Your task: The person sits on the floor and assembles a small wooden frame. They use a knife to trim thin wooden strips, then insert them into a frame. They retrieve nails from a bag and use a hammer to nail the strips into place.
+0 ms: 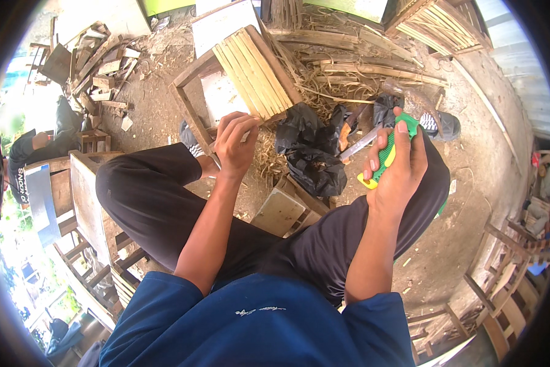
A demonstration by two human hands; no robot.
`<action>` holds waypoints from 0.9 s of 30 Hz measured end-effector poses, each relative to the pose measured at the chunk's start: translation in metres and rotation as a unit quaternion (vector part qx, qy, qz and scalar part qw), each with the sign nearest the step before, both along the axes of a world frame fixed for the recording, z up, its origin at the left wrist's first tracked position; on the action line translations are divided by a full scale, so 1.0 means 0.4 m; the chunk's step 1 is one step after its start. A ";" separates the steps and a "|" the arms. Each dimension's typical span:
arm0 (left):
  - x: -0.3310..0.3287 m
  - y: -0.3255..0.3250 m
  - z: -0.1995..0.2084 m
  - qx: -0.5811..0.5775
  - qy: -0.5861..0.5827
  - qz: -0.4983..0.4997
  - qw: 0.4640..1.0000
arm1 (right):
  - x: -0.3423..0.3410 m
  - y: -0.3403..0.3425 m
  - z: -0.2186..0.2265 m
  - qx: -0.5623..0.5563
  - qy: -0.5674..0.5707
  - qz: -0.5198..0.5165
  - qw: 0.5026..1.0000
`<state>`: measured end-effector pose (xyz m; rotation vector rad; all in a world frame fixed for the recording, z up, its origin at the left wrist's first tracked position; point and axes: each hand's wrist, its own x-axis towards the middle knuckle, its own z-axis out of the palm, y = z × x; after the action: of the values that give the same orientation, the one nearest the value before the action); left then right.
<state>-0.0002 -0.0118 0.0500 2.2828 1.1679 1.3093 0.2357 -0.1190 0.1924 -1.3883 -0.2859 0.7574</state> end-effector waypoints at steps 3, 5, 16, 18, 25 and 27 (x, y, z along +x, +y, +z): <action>-0.001 0.000 -0.004 -0.003 -0.006 0.004 1.000 | 0.002 -0.002 -0.001 0.000 0.001 0.000 1.000; 0.001 -0.002 -0.007 -0.016 -0.021 0.013 1.000 | 0.002 -0.003 -0.002 0.001 -0.002 0.002 1.000; 0.007 -0.003 -0.027 -0.008 -0.073 0.013 0.997 | 0.002 -0.002 0.001 -0.001 0.005 0.000 1.000; 0.006 -0.002 -0.028 -0.003 -0.063 0.012 0.998 | 0.002 -0.001 0.000 -0.001 0.005 0.001 1.000; 0.006 -0.007 -0.026 -0.032 -0.062 0.008 0.998 | -0.020 0.004 -0.004 -0.017 -0.025 0.040 0.999; 0.004 -0.007 -0.026 -0.031 -0.064 0.007 0.997 | -0.042 0.002 -0.016 -0.010 -0.029 0.085 0.996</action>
<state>0.0016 -0.0147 0.0395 2.1180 1.1659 1.3828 0.2188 -0.1182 0.1862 -1.4188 -0.4476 0.8638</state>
